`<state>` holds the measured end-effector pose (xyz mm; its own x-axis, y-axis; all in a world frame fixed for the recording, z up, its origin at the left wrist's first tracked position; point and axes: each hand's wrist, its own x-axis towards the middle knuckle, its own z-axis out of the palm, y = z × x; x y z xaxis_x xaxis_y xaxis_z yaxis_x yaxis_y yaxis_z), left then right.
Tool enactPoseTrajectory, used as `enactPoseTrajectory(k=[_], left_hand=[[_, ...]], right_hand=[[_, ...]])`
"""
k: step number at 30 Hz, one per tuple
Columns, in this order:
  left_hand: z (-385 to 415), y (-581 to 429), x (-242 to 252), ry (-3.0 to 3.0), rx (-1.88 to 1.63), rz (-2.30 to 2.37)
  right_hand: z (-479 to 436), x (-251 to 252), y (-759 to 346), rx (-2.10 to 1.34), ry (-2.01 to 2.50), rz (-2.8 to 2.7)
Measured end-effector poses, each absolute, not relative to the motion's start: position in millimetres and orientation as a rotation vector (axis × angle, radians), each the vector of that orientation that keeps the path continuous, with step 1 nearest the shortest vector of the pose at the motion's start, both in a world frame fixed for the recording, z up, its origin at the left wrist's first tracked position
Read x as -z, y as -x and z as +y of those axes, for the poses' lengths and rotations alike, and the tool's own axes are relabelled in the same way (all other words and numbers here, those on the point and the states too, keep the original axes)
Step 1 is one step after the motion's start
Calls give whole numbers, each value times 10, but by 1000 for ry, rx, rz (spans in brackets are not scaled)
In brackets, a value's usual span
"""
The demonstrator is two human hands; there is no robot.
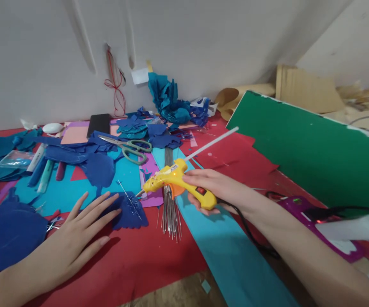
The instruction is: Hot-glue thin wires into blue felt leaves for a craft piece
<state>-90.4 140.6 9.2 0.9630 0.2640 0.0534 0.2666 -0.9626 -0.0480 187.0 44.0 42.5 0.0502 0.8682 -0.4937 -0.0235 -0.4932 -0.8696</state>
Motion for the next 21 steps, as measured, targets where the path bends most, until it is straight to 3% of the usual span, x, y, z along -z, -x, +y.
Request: enactPoseTrajectory(k=[13, 21], left_hand=[[1407, 890, -93, 3082, 22, -446], [1400, 895, -103, 3126, 16, -469]], right_hand=[[570, -357, -1653, -1403, 1647, -1051], [488, -517, -1815, -1387, 1630, -783]])
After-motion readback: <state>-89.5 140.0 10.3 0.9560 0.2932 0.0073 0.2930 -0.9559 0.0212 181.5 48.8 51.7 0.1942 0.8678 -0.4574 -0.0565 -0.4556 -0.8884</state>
